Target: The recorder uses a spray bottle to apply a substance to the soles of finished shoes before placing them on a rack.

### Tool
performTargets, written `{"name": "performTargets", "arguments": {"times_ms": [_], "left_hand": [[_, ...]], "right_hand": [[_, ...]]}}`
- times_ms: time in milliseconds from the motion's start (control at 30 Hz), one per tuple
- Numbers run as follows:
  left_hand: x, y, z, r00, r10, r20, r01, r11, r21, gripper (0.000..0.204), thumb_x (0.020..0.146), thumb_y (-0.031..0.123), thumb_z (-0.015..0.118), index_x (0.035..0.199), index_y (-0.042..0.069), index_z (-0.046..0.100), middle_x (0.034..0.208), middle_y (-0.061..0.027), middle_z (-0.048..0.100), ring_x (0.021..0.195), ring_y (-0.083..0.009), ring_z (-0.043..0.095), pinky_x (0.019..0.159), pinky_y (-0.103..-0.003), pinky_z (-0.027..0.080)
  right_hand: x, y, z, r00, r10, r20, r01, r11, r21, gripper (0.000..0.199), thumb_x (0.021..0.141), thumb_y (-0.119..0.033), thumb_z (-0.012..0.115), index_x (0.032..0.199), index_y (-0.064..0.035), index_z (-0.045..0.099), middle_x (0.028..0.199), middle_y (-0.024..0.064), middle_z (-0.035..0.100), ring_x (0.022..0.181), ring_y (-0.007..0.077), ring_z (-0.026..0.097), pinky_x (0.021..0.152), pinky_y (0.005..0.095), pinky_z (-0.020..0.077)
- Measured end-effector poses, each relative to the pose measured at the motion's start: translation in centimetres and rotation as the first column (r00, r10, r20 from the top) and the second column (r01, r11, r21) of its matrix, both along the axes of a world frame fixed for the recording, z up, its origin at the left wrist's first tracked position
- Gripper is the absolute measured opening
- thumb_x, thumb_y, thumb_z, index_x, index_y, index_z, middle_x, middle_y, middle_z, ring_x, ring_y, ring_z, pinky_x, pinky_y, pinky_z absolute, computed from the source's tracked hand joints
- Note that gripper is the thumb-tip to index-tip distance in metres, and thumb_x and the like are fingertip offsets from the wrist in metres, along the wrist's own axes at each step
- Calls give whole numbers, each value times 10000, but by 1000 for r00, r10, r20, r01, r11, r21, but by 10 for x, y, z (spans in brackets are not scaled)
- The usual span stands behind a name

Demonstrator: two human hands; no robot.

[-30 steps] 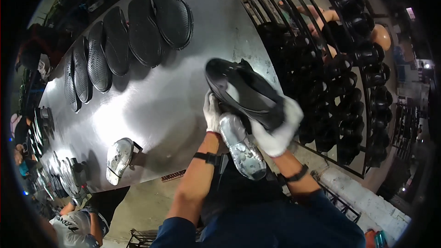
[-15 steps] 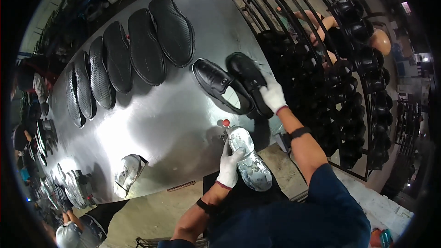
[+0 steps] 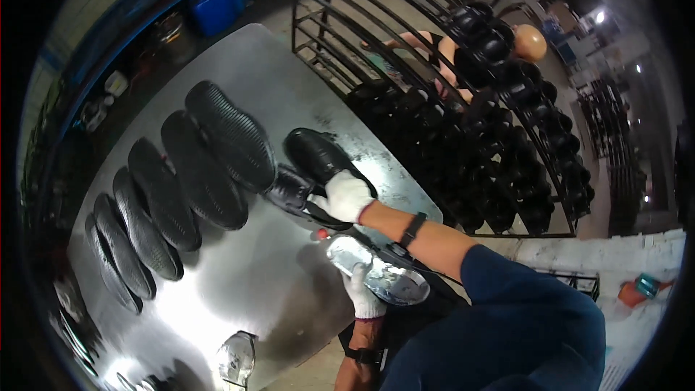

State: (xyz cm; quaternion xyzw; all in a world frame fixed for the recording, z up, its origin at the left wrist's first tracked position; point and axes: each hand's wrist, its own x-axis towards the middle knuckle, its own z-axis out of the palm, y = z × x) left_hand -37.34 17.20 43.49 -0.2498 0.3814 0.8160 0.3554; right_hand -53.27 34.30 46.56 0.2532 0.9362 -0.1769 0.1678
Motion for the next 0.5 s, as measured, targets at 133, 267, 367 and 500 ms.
{"name": "performTargets", "arguments": {"times_ms": [133, 267, 367, 500], "left_hand": [[-28, -9, 3, 980, 117, 161, -124, 992, 36, 666, 978, 538, 574, 1412, 35, 525, 1222, -183, 649, 1085, -376, 659, 938, -546, 576], [-60, -27, 38, 944, 329, 33, -331, 941, 64, 631, 1054, 516, 467, 1446, 23, 502, 1348, -232, 607, 1189, -381, 637, 1020, -515, 553], [-52, -58, -19, 913, 210, -351, -389, 711, -586, 617, 1016, 596, 515, 1319, 62, 579, 1191, -152, 656, 1043, -364, 657, 922, -491, 572], [-56, -51, 30, 822, 281, -496, -495, 783, -376, 620, 1056, 394, 579, 1520, -8, 490, 1584, -230, 459, 1390, -394, 508, 1136, -558, 449]], "right_hand": [[-25, 12, -47, 978, 172, -122, -173, 985, 3, 314, 919, -135, 539, 1022, 88, 735, 947, 293, 753, 867, 416, 767, 745, 522, 608], [-14, 78, -49, 975, -191, -109, 161, 959, -234, 341, 935, -152, 514, 1042, 96, 722, 965, 318, 744, 918, 475, 744, 840, 547, 592], [-6, 182, -85, 859, -365, -359, 311, 929, -201, 372, 986, -319, 588, 919, 17, 731, 910, 296, 698, 930, 507, 676, 854, 576, 539], [-81, 338, -144, 967, -212, -141, 218, 976, 26, 366, 916, -223, 583, 1069, 58, 760, 1083, 345, 713, 1081, 528, 676, 929, 540, 543]]}}
